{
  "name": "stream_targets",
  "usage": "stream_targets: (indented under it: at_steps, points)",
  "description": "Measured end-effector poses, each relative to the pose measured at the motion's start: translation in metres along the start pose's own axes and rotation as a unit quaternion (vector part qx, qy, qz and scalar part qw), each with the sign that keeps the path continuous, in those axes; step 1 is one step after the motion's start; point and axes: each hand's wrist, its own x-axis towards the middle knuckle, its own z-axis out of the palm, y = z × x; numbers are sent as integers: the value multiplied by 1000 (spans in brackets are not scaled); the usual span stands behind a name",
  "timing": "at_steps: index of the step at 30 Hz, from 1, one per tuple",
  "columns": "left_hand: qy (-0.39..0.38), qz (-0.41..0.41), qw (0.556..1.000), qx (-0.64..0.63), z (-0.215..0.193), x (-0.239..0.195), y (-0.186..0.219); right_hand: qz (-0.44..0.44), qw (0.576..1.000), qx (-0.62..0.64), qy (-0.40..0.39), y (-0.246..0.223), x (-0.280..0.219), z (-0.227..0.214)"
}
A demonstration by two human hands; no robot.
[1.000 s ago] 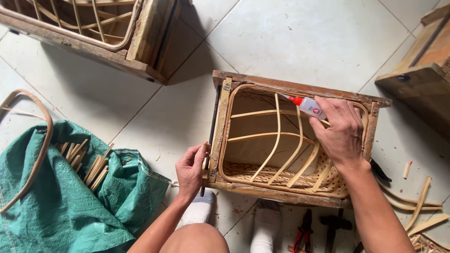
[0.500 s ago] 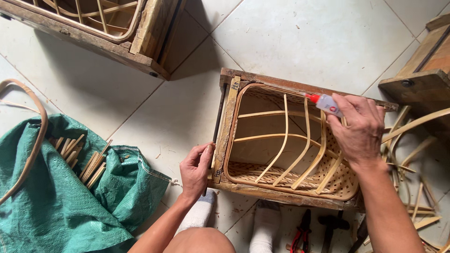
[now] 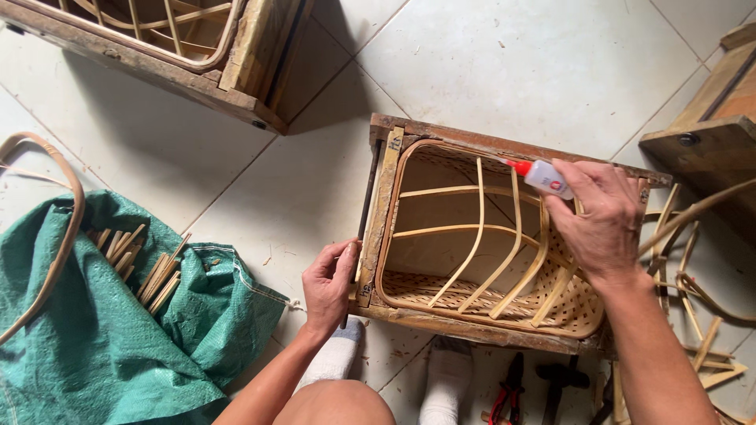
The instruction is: The person applies glue to the inner rim of a rectangular woven basket placed in a wooden mold, then inserts and secures a curved bamboo strip along the top edge using a hammer and pliers. The person adjusts the strip and taps it into place repeatedly.
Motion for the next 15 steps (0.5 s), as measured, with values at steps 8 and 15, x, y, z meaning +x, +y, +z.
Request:
stream_targets:
  at_steps: [8,15]
  points:
    - [0,1,1000,-17,0,0,-2,-54,997,-48,-20,-39,32,21]
    - [9,11,1000,13,-1,0,-3,-36,999,-14,-5,-33,7,0]
